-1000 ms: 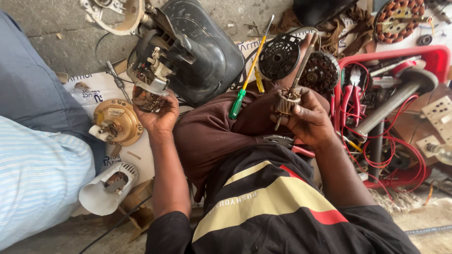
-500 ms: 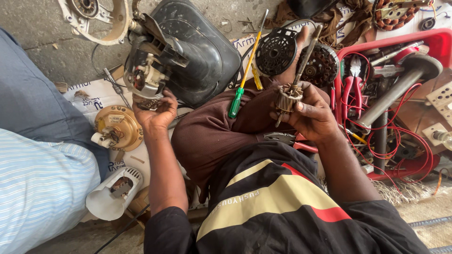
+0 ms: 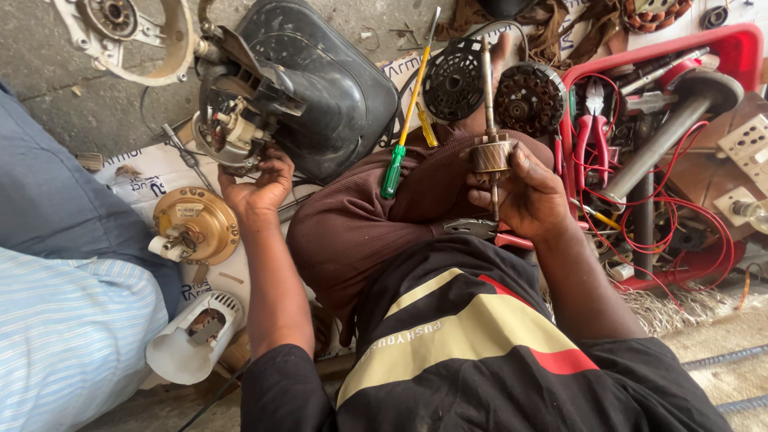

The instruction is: The person disassembles a small electrical motor using a screwdriver, removing the housing and internal components. They then inspect the rotor and stator parts individually before placing them back together.

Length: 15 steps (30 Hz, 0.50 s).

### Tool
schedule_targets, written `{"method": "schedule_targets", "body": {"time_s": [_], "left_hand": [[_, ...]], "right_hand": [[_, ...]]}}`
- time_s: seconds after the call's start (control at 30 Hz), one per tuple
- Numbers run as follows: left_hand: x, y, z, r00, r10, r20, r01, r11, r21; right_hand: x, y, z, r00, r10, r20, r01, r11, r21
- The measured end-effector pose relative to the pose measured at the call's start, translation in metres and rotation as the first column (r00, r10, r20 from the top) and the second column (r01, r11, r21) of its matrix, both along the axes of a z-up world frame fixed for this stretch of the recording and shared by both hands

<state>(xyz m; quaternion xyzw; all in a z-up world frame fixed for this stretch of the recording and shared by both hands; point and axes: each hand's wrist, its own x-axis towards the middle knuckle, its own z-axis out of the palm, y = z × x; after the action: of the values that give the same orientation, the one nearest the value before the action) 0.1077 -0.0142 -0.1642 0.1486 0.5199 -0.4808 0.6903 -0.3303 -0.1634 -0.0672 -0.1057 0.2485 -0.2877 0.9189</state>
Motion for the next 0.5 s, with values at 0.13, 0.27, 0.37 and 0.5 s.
{"method": "schedule_targets", "body": {"time_s": [0.13, 0.27, 0.37, 0.5], "left_hand": [[0.011, -0.007, 0.005, 0.999, -0.039, -0.013, 0.040, 0.999, 0.006], [0.023, -0.009, 0.011, 0.991, -0.129, 0.024, 0.127, 0.988, 0.093], [0.026, -0.011, 0.007, 0.978, -0.174, 0.118, 0.152, 0.973, 0.174], [0.031, -0.012, -0.001, 0.902, -0.328, 0.282, 0.252, 0.929, 0.272]], "right_hand": [[-0.005, 0.007, -0.002, 1.000, -0.020, -0.024, 0.020, 1.000, -0.017], [-0.005, 0.009, -0.004, 1.000, -0.030, 0.001, 0.030, 0.998, 0.056], [-0.006, 0.010, -0.008, 0.998, -0.041, 0.040, 0.035, 0.990, 0.137], [-0.006, 0.011, -0.014, 0.997, -0.043, 0.060, 0.032, 0.983, 0.181]]}}
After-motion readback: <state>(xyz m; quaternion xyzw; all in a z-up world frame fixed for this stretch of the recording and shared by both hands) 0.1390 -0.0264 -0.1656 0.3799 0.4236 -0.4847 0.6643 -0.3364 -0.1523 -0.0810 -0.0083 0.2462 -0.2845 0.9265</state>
